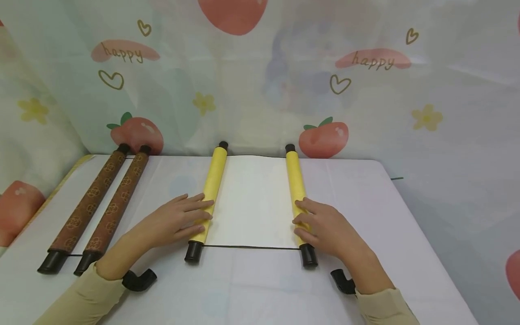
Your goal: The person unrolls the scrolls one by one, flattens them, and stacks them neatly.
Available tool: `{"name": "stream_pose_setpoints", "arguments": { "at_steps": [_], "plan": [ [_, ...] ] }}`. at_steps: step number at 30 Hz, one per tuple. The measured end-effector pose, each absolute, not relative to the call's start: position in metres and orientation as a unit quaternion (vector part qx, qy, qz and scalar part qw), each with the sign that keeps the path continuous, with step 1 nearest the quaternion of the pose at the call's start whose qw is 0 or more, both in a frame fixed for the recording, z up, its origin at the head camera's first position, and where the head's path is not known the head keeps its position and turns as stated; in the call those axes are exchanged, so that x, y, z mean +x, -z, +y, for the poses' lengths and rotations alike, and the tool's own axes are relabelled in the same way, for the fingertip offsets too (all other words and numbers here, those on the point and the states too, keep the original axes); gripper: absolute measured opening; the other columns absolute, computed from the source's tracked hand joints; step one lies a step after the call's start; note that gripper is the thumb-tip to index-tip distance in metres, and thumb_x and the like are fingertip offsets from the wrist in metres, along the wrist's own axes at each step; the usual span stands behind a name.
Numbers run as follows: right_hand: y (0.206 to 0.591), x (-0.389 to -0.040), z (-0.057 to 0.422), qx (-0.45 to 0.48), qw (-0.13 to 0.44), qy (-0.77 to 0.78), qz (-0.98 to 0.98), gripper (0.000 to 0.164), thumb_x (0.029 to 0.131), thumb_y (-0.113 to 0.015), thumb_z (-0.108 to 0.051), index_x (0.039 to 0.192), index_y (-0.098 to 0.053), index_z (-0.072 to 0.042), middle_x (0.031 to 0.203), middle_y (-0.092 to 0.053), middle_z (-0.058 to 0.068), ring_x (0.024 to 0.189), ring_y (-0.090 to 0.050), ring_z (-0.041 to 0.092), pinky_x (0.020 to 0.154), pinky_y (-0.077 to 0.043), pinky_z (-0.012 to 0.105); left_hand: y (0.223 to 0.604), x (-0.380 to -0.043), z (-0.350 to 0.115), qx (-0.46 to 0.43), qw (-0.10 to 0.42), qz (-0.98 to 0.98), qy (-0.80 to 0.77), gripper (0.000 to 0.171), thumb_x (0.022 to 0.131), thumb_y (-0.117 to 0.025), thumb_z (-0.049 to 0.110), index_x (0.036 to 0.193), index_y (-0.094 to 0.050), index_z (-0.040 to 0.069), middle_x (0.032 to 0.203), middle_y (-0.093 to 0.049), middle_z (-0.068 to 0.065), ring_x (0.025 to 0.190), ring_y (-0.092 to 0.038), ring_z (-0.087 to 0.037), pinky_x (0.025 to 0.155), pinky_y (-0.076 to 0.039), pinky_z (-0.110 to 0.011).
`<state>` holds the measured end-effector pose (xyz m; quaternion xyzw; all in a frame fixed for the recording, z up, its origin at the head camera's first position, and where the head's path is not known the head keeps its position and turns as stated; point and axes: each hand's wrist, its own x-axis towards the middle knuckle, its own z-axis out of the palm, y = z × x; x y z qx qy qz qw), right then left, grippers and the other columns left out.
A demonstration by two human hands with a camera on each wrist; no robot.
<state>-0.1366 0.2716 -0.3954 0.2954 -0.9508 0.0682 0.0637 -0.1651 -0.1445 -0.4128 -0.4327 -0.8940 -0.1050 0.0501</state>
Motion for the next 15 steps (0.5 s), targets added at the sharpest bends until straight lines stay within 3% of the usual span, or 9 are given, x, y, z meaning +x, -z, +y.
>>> {"name": "stream_pose_setpoints", "arguments": {
  "at_steps": [9, 15],
  "plan": [
    [0.3954, -0.1391, 0.2731, 0.301, 0.073, -0.069, -0.948, 0.019, 0.083, -0.072, -0.013, 0.099, -0.080, -0.020, 0.134, -0.063, 0.010, 0.130, -0.055, 0.033, 0.098, -0.051, 0.048, 0.4119, -0.1667, -0.1455, -0.426, 0.044, -0.899, 0.093, 0.032, 0.098, -0.062, 0.041, 0.127, -0.069, 0.029, 0.149, -0.052, -0.002, 0.144, -0.039, -0.029, 0.113, -0.032, -0.058],
    [0.3966, -0.1402, 0.2745, 0.309, 0.084, -0.078, -0.944, 0.010, 0.083, -0.078, -0.020, 0.093, -0.079, -0.020, 0.131, -0.064, 0.011, 0.127, -0.057, 0.033, 0.096, -0.052, 0.048, 0.4107, -0.1662, -0.1467, -0.427, 0.048, -0.898, 0.095, 0.029, 0.098, -0.063, 0.039, 0.121, -0.072, 0.025, 0.149, -0.052, -0.002, 0.144, -0.038, -0.030, 0.112, -0.034, -0.057]
  ]
}}
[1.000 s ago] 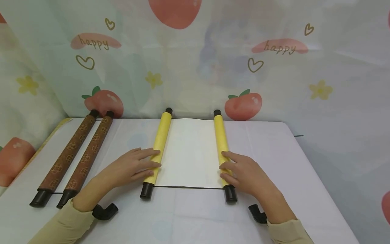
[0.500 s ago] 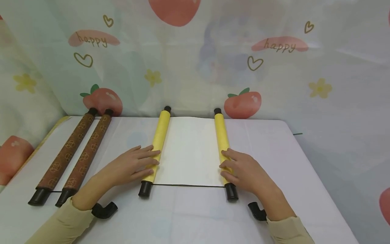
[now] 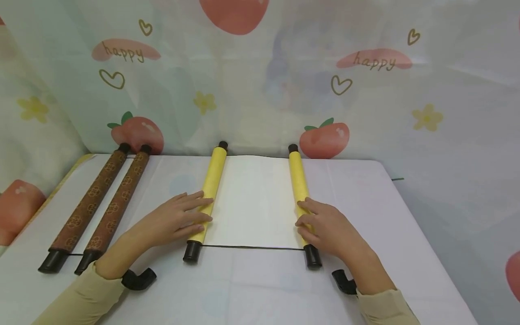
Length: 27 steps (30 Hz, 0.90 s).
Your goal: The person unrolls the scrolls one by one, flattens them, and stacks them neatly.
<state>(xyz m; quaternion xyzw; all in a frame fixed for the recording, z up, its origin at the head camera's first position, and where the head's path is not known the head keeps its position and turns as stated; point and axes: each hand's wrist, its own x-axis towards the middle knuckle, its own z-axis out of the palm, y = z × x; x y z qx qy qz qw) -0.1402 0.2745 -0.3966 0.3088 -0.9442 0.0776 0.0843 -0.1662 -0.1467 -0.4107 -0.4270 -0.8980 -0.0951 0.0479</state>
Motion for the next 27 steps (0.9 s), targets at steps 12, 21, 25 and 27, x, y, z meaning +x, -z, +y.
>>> {"name": "stream_pose_setpoints", "arguments": {
  "at_steps": [12, 21, 25, 27],
  "plan": [
    [0.3943, -0.1396, 0.2765, 0.291, 0.070, -0.068, -0.952, 0.012, 0.084, -0.076, -0.019, 0.095, -0.080, -0.021, 0.134, -0.062, 0.009, 0.129, -0.056, 0.033, 0.098, -0.051, 0.048, 0.4078, -0.1649, -0.1476, -0.422, 0.052, -0.900, 0.098, 0.029, 0.097, -0.064, 0.039, 0.123, -0.071, 0.027, 0.146, -0.055, -0.003, 0.142, -0.042, -0.030, 0.112, -0.035, -0.056],
    [0.3932, -0.1404, 0.2781, 0.287, 0.062, -0.068, -0.954, 0.013, 0.083, -0.075, -0.014, 0.093, -0.079, -0.021, 0.135, -0.062, 0.010, 0.130, -0.055, 0.034, 0.098, -0.050, 0.049, 0.4090, -0.1667, -0.1492, -0.434, 0.075, -0.891, 0.107, 0.022, 0.097, -0.065, 0.035, 0.113, -0.073, 0.023, 0.143, -0.057, -0.003, 0.139, -0.046, -0.033, 0.108, -0.040, -0.057],
    [0.3937, -0.1404, 0.2791, 0.287, 0.062, -0.068, -0.953, 0.010, 0.083, -0.078, -0.016, 0.091, -0.079, -0.022, 0.134, -0.062, 0.010, 0.130, -0.055, 0.034, 0.098, -0.050, 0.049, 0.4089, -0.1663, -0.1500, -0.433, 0.075, -0.892, 0.108, 0.024, 0.097, -0.065, 0.035, 0.117, -0.073, 0.024, 0.143, -0.058, -0.003, 0.138, -0.046, -0.033, 0.108, -0.040, -0.055],
    [0.3941, -0.1404, 0.2797, 0.288, 0.065, -0.071, -0.953, 0.007, 0.083, -0.080, -0.019, 0.089, -0.079, -0.022, 0.133, -0.063, 0.011, 0.130, -0.055, 0.034, 0.097, -0.051, 0.048, 0.4086, -0.1661, -0.1500, -0.430, 0.074, -0.893, 0.107, 0.026, 0.096, -0.066, 0.036, 0.119, -0.072, 0.025, 0.142, -0.058, -0.003, 0.139, -0.046, -0.032, 0.109, -0.039, -0.054]
  ]
}}
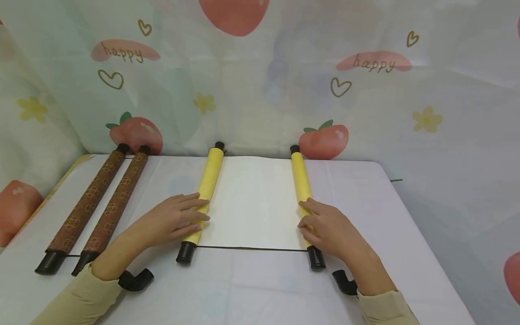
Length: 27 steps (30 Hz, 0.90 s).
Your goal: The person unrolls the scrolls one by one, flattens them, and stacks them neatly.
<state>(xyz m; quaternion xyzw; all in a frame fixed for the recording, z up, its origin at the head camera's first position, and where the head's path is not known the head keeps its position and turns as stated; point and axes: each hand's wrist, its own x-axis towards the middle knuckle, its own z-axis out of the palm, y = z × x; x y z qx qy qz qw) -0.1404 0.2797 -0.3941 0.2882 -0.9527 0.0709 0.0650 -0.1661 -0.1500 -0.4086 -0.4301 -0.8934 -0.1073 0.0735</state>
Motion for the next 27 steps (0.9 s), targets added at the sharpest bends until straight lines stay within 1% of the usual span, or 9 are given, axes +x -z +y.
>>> {"name": "stream_pose_setpoints", "arguments": {
  "at_steps": [3, 5, 10, 14, 18, 21, 24, 27],
  "plan": [
    [0.3946, -0.1410, 0.2801, 0.291, 0.069, -0.074, -0.951, 0.006, 0.082, -0.081, -0.021, 0.087, -0.078, -0.023, 0.133, -0.063, 0.011, 0.129, -0.055, 0.035, 0.097, -0.051, 0.048, 0.4086, -0.1660, -0.1504, -0.426, 0.077, -0.895, 0.106, 0.025, 0.096, -0.067, 0.035, 0.117, -0.074, 0.025, 0.142, -0.058, -0.004, 0.138, -0.046, -0.032, 0.110, -0.039, -0.052],
    [0.3939, -0.1410, 0.2805, 0.292, 0.071, -0.075, -0.951, 0.008, 0.081, -0.081, -0.019, 0.088, -0.078, -0.022, 0.132, -0.063, 0.011, 0.129, -0.055, 0.035, 0.097, -0.051, 0.048, 0.4090, -0.1662, -0.1507, -0.425, 0.080, -0.896, 0.106, 0.023, 0.095, -0.068, 0.035, 0.115, -0.075, 0.025, 0.141, -0.058, -0.004, 0.139, -0.046, -0.032, 0.110, -0.039, -0.052],
    [0.3917, -0.1412, 0.2811, 0.292, 0.069, -0.077, -0.951, 0.014, 0.080, -0.079, -0.013, 0.093, -0.079, -0.020, 0.133, -0.062, 0.011, 0.130, -0.054, 0.036, 0.096, -0.051, 0.049, 0.4107, -0.1677, -0.1522, -0.421, 0.071, -0.898, 0.109, 0.020, 0.097, -0.066, 0.035, 0.112, -0.074, 0.024, 0.144, -0.056, -0.003, 0.140, -0.044, -0.032, 0.109, -0.038, -0.056],
    [0.3917, -0.1423, 0.2821, 0.297, 0.078, -0.083, -0.948, 0.009, 0.080, -0.080, -0.015, 0.088, -0.079, -0.020, 0.132, -0.063, 0.012, 0.129, -0.056, 0.036, 0.094, -0.052, 0.048, 0.4111, -0.1702, -0.1526, -0.418, 0.061, -0.899, 0.113, 0.022, 0.097, -0.065, 0.036, 0.115, -0.072, 0.025, 0.145, -0.056, -0.003, 0.140, -0.044, -0.032, 0.109, -0.038, -0.059],
    [0.3923, -0.1443, 0.2833, 0.302, 0.090, -0.087, -0.945, 0.008, 0.079, -0.082, -0.016, 0.084, -0.077, -0.021, 0.130, -0.064, 0.013, 0.126, -0.058, 0.036, 0.092, -0.054, 0.047, 0.4117, -0.1723, -0.1537, -0.419, 0.071, -0.899, 0.107, 0.024, 0.096, -0.066, 0.035, 0.117, -0.073, 0.026, 0.143, -0.057, -0.003, 0.139, -0.045, -0.032, 0.109, -0.039, -0.056],
    [0.3928, -0.1449, 0.2839, 0.300, 0.085, -0.088, -0.946, 0.010, 0.079, -0.081, -0.013, 0.083, -0.077, -0.021, 0.130, -0.064, 0.013, 0.126, -0.058, 0.036, 0.091, -0.054, 0.047, 0.4125, -0.1729, -0.1549, -0.419, 0.081, -0.898, 0.105, 0.020, 0.096, -0.067, 0.034, 0.113, -0.075, 0.026, 0.141, -0.058, -0.004, 0.138, -0.046, -0.032, 0.109, -0.039, -0.054],
    [0.3932, -0.1438, 0.2847, 0.293, 0.071, -0.087, -0.949, 0.011, 0.080, -0.079, -0.011, 0.084, -0.077, -0.021, 0.132, -0.063, 0.013, 0.128, -0.056, 0.037, 0.093, -0.053, 0.049, 0.4133, -0.1729, -0.1553, -0.420, 0.080, -0.897, 0.107, 0.018, 0.096, -0.067, 0.033, 0.110, -0.075, 0.025, 0.142, -0.058, -0.004, 0.139, -0.046, -0.032, 0.108, -0.039, -0.056],
    [0.3942, -0.1433, 0.2853, 0.290, 0.069, -0.086, -0.951, 0.009, 0.081, -0.078, -0.013, 0.084, -0.078, -0.021, 0.132, -0.063, 0.013, 0.129, -0.055, 0.037, 0.094, -0.052, 0.049, 0.4131, -0.1722, -0.1551, -0.419, 0.076, -0.898, 0.108, 0.018, 0.096, -0.067, 0.032, 0.110, -0.075, 0.024, 0.143, -0.058, -0.005, 0.138, -0.046, -0.033, 0.108, -0.040, -0.058]
  ]
}}
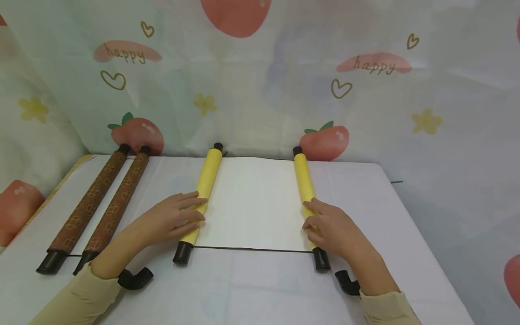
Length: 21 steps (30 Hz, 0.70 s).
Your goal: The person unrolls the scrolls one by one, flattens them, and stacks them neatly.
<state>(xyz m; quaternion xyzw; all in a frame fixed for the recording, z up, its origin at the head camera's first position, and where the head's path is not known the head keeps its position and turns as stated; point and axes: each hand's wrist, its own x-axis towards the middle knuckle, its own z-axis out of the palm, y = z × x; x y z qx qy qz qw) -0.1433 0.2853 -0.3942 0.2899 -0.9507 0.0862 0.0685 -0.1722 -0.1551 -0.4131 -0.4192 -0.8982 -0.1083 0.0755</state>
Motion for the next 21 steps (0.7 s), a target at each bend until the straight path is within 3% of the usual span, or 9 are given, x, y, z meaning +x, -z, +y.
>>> {"name": "stream_pose_setpoints", "arguments": {
  "at_steps": [10, 21],
  "plan": [
    [0.3954, -0.1442, 0.2885, 0.287, 0.080, -0.083, -0.951, 0.011, 0.078, -0.084, -0.018, 0.082, -0.075, -0.024, 0.129, -0.064, 0.012, 0.126, -0.057, 0.037, 0.092, -0.053, 0.048, 0.4122, -0.1715, -0.1560, -0.417, 0.089, -0.898, 0.106, 0.023, 0.094, -0.069, 0.033, 0.114, -0.076, 0.024, 0.140, -0.059, -0.006, 0.137, -0.049, -0.032, 0.109, -0.041, -0.050],
    [0.3920, -0.1435, 0.2906, 0.278, 0.074, -0.081, -0.954, 0.010, 0.078, -0.083, -0.018, 0.084, -0.076, -0.024, 0.130, -0.063, 0.012, 0.128, -0.056, 0.036, 0.091, -0.054, 0.048, 0.4102, -0.1720, -0.1578, -0.412, 0.078, -0.901, 0.112, 0.017, 0.096, -0.067, 0.033, 0.110, -0.073, 0.025, 0.143, -0.058, -0.004, 0.138, -0.046, -0.032, 0.107, -0.040, -0.057]
  ]
}}
